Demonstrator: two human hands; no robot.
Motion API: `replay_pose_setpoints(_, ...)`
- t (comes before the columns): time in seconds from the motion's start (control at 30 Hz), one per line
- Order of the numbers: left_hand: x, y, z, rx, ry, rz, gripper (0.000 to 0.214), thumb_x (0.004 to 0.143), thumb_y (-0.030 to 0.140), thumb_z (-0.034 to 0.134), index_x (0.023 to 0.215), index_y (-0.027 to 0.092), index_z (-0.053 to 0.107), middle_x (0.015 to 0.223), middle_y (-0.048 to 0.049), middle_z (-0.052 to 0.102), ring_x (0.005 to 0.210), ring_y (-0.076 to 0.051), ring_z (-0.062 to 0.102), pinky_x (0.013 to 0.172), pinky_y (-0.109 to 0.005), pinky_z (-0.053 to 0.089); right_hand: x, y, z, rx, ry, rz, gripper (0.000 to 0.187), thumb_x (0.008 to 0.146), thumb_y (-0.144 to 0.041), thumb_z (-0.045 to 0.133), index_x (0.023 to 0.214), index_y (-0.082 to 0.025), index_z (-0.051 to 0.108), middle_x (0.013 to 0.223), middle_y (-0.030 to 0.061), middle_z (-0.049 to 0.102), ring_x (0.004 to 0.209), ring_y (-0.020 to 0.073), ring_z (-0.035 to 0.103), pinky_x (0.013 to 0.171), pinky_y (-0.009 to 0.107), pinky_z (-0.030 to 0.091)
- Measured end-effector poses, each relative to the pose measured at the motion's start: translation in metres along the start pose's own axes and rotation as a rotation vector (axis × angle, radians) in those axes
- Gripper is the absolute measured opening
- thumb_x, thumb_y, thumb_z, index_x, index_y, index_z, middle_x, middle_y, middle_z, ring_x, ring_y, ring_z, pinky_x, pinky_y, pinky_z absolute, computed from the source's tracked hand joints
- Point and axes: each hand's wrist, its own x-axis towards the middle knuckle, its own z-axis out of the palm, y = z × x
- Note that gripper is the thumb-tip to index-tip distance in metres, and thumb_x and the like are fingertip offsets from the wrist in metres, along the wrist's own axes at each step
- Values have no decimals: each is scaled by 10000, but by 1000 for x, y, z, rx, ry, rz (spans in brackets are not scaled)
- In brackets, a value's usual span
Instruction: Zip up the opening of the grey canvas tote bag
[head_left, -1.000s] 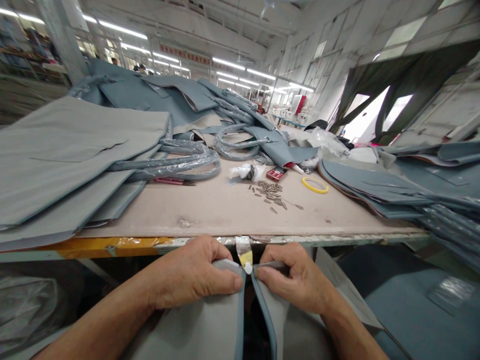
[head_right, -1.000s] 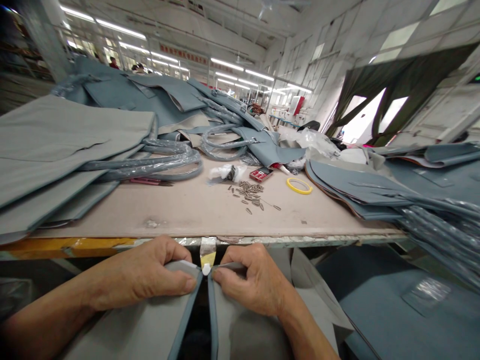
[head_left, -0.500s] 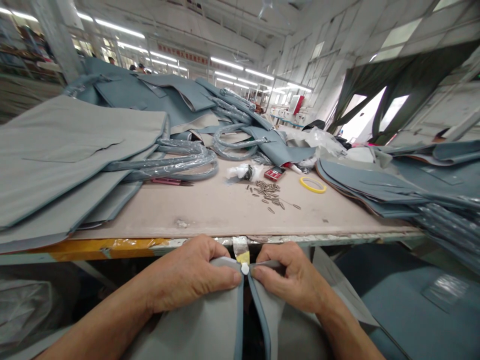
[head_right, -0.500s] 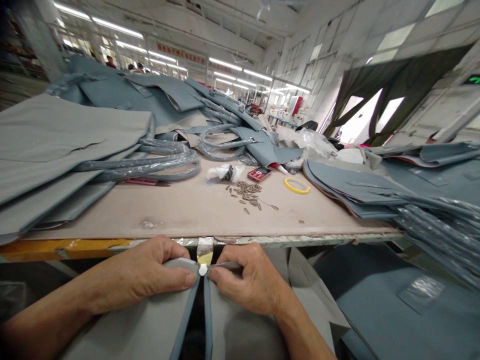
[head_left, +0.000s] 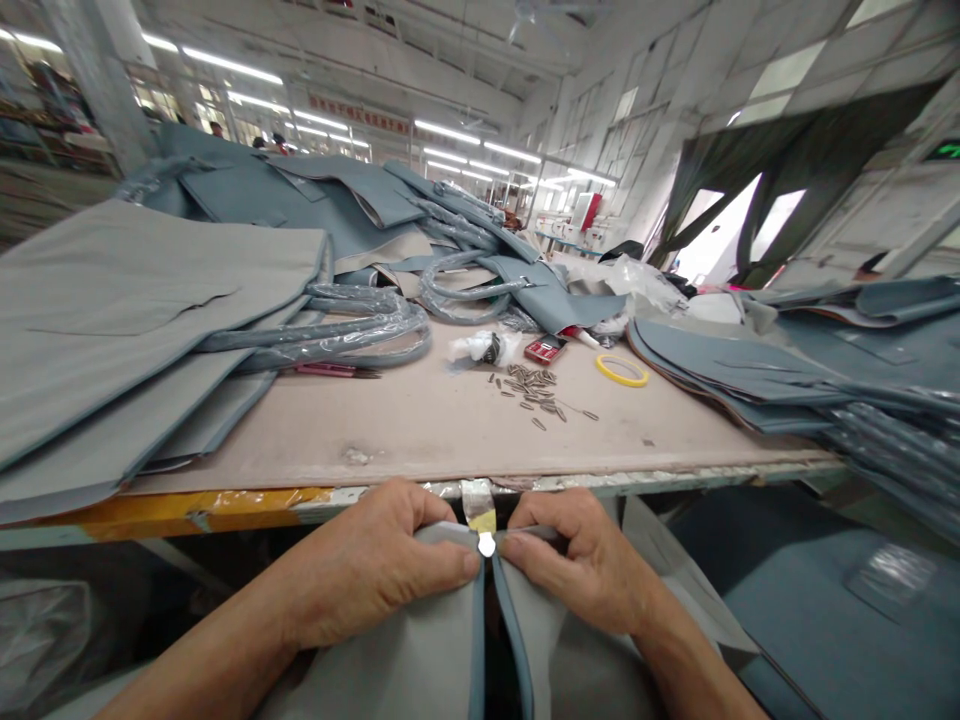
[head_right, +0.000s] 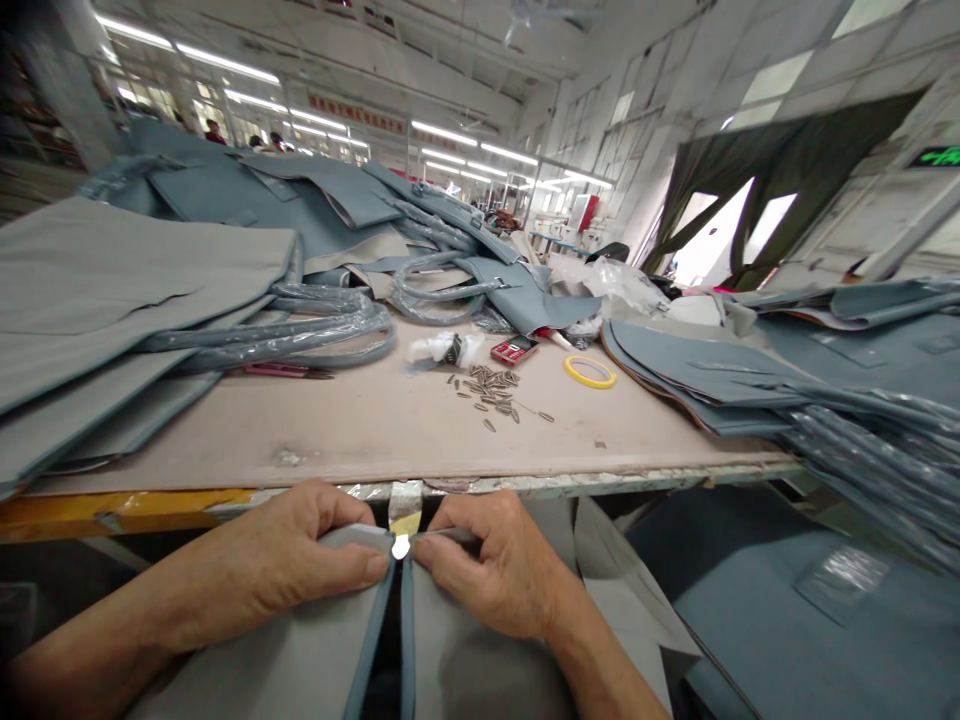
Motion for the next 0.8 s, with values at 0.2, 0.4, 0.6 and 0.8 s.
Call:
replay_pose_setpoints(0.2, -2, 8, 1, 7, 13, -21, 311, 756, 418, 651, 816, 113, 653, 680, -2, 564, 585, -112, 429, 512, -220, 288, -2, -4, 2, -65, 39, 1, 224, 872, -232, 564, 666, -150, 589, 558, -57, 500, 529, 48, 419, 528, 185, 298)
replay_pose_setpoints(0.4, -1, 8, -2, -2, 2, -26, 344, 760, 449, 656, 813, 109, 644, 669, 3, 551, 576, -105, 411, 509, -216, 274, -5, -6, 4, -163, 44, 17, 240, 912, -251, 547, 693, -156, 572, 589, -57, 532, 549, 48, 455, 556, 202, 302)
replay_pose_setpoints(0.6, 1, 10, -5, 29, -18, 8, 335, 797, 450, 627, 814, 115, 645, 649, 16, 500, 572, -99, 370, 512, -224, 238, -1, -5, 4, -170, 80, 36, 252, 915, -247, 533, 684, -156, 576, 603, -50, 548, 572, 56, 481, 574, 203, 321)
replay_pose_setpoints(0.8, 0, 11, -3, 7, -33, 30, 326, 811, 436, 612, 824, 111, 640, 653, 19, 489, 564, -92, 351, 501, -217, 235, -4, -3, 5, -163, 59, 44, 258, 923, -250, 527, 685, -157, 561, 613, -51, 548, 580, 57, 480, 578, 206, 319)
